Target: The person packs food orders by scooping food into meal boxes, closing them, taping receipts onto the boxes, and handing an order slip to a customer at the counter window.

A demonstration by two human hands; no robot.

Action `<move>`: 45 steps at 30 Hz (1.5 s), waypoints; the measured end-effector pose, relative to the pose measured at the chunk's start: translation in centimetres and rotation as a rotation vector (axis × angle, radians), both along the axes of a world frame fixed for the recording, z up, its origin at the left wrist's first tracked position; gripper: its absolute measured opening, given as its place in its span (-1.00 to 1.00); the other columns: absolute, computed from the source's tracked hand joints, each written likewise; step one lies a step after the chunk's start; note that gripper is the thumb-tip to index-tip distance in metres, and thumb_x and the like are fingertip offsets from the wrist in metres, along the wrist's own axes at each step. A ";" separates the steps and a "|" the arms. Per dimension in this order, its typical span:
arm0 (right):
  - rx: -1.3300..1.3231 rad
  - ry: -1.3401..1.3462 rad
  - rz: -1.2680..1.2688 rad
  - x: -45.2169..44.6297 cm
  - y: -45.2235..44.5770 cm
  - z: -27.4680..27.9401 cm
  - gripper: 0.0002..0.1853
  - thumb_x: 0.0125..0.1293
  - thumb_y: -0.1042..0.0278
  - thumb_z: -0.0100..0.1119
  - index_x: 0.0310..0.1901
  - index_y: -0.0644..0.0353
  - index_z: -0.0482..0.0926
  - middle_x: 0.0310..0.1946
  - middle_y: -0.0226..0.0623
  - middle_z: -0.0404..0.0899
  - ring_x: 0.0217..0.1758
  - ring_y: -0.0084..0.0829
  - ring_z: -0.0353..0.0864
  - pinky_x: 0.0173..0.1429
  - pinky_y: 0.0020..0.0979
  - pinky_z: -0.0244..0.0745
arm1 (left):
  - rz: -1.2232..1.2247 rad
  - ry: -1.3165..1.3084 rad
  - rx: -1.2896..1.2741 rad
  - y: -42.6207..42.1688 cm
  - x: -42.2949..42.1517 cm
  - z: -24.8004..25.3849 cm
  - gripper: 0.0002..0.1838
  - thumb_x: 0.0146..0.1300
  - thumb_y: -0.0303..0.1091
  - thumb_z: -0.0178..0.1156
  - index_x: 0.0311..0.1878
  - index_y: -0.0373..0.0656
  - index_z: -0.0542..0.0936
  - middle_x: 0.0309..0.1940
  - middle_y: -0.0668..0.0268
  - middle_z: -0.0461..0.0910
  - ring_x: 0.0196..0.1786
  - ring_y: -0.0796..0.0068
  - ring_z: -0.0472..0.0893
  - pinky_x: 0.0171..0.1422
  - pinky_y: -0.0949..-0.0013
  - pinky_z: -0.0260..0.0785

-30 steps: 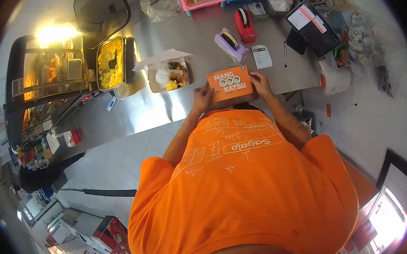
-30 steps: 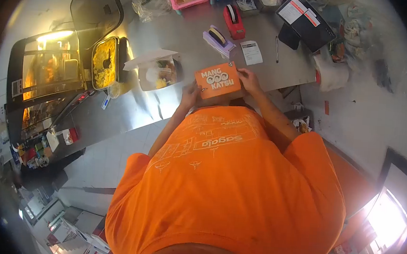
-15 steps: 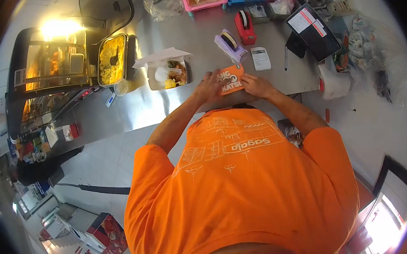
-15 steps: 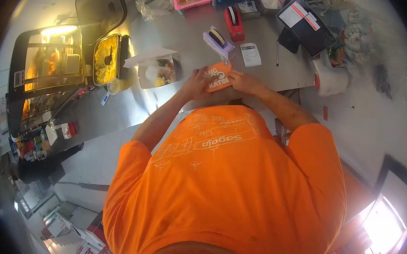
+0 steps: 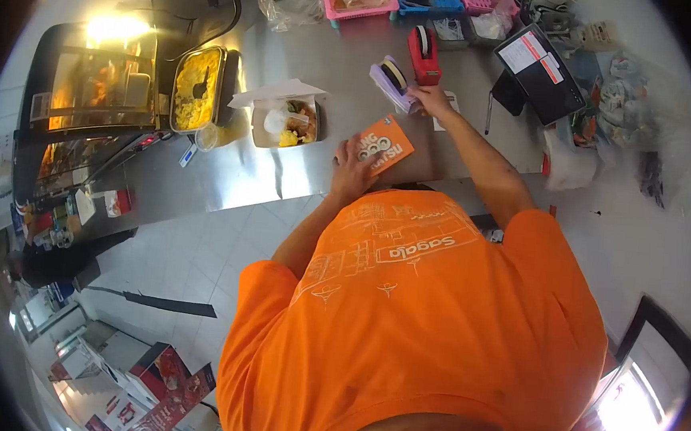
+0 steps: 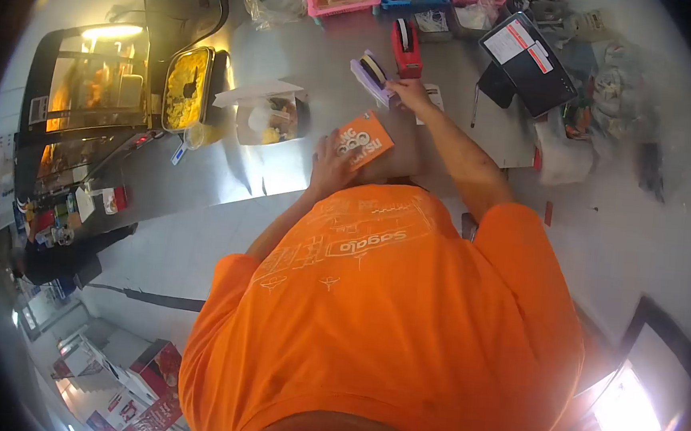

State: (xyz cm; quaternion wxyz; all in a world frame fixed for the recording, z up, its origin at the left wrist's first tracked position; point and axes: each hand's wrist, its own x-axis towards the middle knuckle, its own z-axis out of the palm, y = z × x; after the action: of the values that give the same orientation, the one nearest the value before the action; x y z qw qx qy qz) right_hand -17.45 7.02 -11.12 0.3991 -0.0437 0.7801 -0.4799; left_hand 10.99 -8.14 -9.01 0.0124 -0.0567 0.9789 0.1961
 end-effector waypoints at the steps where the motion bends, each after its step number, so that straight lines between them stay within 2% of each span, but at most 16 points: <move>1: -0.085 -0.049 -0.019 -0.3 0.3 -0.3 -0.81 0.42 0.28 0.30 -0.13 0.22 0.75 -0.30 -0.31 0.71 -0.24 -0.53 0.65 -0.11 -0.42 0.54 | 0.082 -0.031 0.000 0.4 0.8 -0.2 -0.27 0.02 -0.09 0.54 0.33 0.41 0.53 0.57 0.01 0.02 0.50 -0.30 0.12 0.28 -0.37 0.33; 5: -0.560 -0.174 -0.221 1.2 2.6 -1.5 -0.83 0.32 0.35 0.38 -0.21 0.30 0.76 -0.37 -0.32 0.73 -0.34 -0.52 0.67 -0.21 -0.44 0.56 | 0.344 0.024 0.033 0.5 1.9 -1.0 -0.25 -0.02 -0.09 0.56 0.32 0.38 0.53 0.54 0.01 0.06 0.48 -0.27 0.15 0.34 -0.42 0.21; 8: -0.196 0.095 -0.004 1.1 4.3 -5.5 -0.88 0.29 0.39 0.39 -0.30 0.26 0.77 -0.31 -0.26 0.76 -0.30 -0.45 0.73 -0.20 -0.40 0.59 | 0.457 -0.074 -0.006 0.6 0.6 1.6 -0.21 -0.08 -0.02 0.57 0.33 0.37 0.53 0.51 -0.02 0.10 0.45 -0.24 0.19 0.42 -0.42 0.07; 11: 0.144 0.820 0.039 2.3 3.8 -6.1 -0.91 0.29 0.41 0.37 -0.33 0.21 0.77 -0.35 -0.29 0.76 -0.27 -0.47 0.73 -0.15 -0.39 0.60 | 0.400 -0.030 -0.094 0.1 -0.2 0.8 -0.19 -0.09 0.01 0.56 0.34 0.37 0.52 0.49 -0.05 0.12 0.41 -0.23 0.22 0.38 -0.37 0.11; 14: 0.219 0.818 0.105 3.0 5.1 -8.8 -0.87 0.30 0.34 0.39 -0.32 0.20 0.77 -0.44 -0.33 0.72 -0.41 -0.54 0.68 -0.31 -0.41 0.56 | 0.324 0.082 -0.040 -0.8 -1.0 -1.3 -0.20 -0.05 0.00 0.54 0.36 0.39 0.50 0.46 -0.06 0.14 0.37 -0.22 0.24 0.34 -0.32 0.14; 17: -0.179 0.058 0.035 7.5 2.8 -0.3 -0.78 0.27 0.24 0.43 -0.31 0.26 0.77 -0.53 -0.36 0.66 -0.56 -0.57 0.60 -0.48 -0.42 0.47 | 0.380 0.107 0.010 -0.9 -1.4 -1.7 -0.23 -0.03 0.02 0.52 0.35 0.41 0.52 0.44 -0.05 0.17 0.32 -0.20 0.29 0.30 -0.27 0.16; 20: -0.256 -0.016 0.197 10.9 -1.0 0.8 -0.72 0.24 0.17 0.46 -0.29 0.26 0.77 -0.58 -0.34 0.62 -0.65 -0.55 0.55 -0.57 -0.41 0.40 | 0.406 0.112 0.035 -0.8 -1.8 -0.6 -0.27 0.00 0.05 0.49 0.33 0.41 0.54 0.40 -0.03 0.21 0.28 -0.18 0.33 0.25 -0.26 0.21; 23: -0.019 0.207 0.328 12.8 -3.0 -0.4 -0.65 0.24 0.09 0.44 -0.21 0.27 0.79 -0.39 -0.05 0.76 -0.34 -0.19 0.76 -0.13 -0.23 0.60 | 0.368 0.066 -0.038 -0.5 -1.9 -0.7 -0.31 0.01 0.07 0.48 0.30 0.44 0.57 0.39 -0.01 0.23 0.25 -0.16 0.37 0.18 -0.24 0.27; 24: 0.058 0.280 0.357 13.1 -3.0 -1.7 -0.64 0.23 0.05 0.44 -0.26 0.26 0.79 -0.37 -0.06 0.77 -0.31 -0.18 0.77 -0.10 -0.21 0.60 | 0.371 0.062 -0.071 -0.4 -2.0 -0.9 -0.31 0.00 0.07 0.48 0.30 0.45 0.57 0.39 0.00 0.23 0.24 -0.16 0.37 0.16 -0.23 0.28; 27: 0.033 0.353 0.339 13.4 -2.0 -3.1 -0.66 0.21 0.08 0.45 -0.30 0.27 0.80 -0.47 -0.12 0.74 -0.39 -0.24 0.75 -0.24 -0.25 0.60 | 0.374 0.070 -0.152 -0.2 -2.2 -1.3 -0.31 -0.01 0.09 0.49 0.29 0.49 0.57 0.38 0.02 0.24 0.24 -0.15 0.38 0.12 -0.22 0.30; 30: 0.097 0.073 0.284 13.1 -2.1 -2.4 -0.66 0.22 0.09 0.46 -0.39 0.26 0.79 -0.56 -0.25 0.68 -0.52 -0.42 0.68 -0.44 -0.32 0.52 | 0.353 0.093 -0.194 0.2 -1.9 -1.0 -0.31 -0.02 0.09 0.49 0.29 0.49 0.58 0.38 -0.01 0.25 0.23 -0.15 0.39 0.09 -0.20 0.32; 33: 0.151 -0.063 0.462 11.5 -1.5 -0.8 -0.70 0.26 0.11 0.44 -0.40 0.22 0.76 -0.62 -0.38 0.59 -0.61 -0.58 0.56 -0.57 -0.44 0.40 | 0.321 0.063 -0.230 -0.4 -1.7 -0.6 -0.31 0.00 0.09 0.47 0.29 0.47 0.58 0.39 -0.05 0.25 0.22 -0.17 0.39 0.07 -0.18 0.34; 36: -0.002 -0.134 0.392 11.6 0.0 -2.9 -0.65 0.35 0.03 0.41 -0.33 0.21 0.74 -0.60 -0.51 0.53 -0.65 -0.60 0.49 -0.61 -0.49 0.30 | 0.295 0.026 -0.237 -0.4 -1.6 -0.8 -0.35 0.05 0.15 0.44 0.29 0.53 0.56 0.42 -0.02 0.22 0.23 -0.17 0.37 0.10 -0.21 0.31; 39: -0.306 -0.371 0.241 12.3 0.3 -2.7 -0.68 0.38 0.07 0.38 -0.27 0.20 0.72 -0.58 -0.53 0.50 -0.66 -0.62 0.45 -0.61 -0.52 0.27 | 0.293 0.039 -0.272 -0.4 -1.5 -1.0 -0.35 0.07 0.18 0.42 0.30 0.54 0.56 0.43 -0.04 0.22 0.23 -0.17 0.37 0.09 -0.21 0.30; 42: -0.223 -0.319 0.194 13.5 -1.1 -2.0 -0.68 0.40 0.08 0.36 -0.28 0.22 0.70 -0.59 -0.52 0.49 -0.65 -0.62 0.44 -0.56 -0.54 0.30 | 0.289 0.077 -0.250 -0.6 -1.3 -1.9 -0.36 0.09 0.19 0.40 0.31 0.54 0.55 0.44 -0.06 0.22 0.23 -0.18 0.37 0.09 -0.21 0.30; 45: -0.034 -0.170 0.165 14.4 -1.8 -2.5 -0.61 0.33 -0.02 0.43 -0.33 0.23 0.74 -0.56 -0.45 0.58 -0.59 -0.60 0.54 -0.50 -0.50 0.41 | 0.289 0.084 -0.231 -0.4 -1.2 -2.4 -0.35 0.09 0.20 0.40 0.32 0.54 0.55 0.44 -0.07 0.21 0.23 -0.20 0.36 0.09 -0.22 0.29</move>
State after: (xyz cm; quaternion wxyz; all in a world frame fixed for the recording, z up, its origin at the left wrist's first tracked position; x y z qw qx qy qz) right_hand -3.05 5.18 -13.58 0.5011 -0.0736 0.7291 -0.4603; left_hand 9.77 -8.54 -11.37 -0.0632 -0.1894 0.9762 0.0844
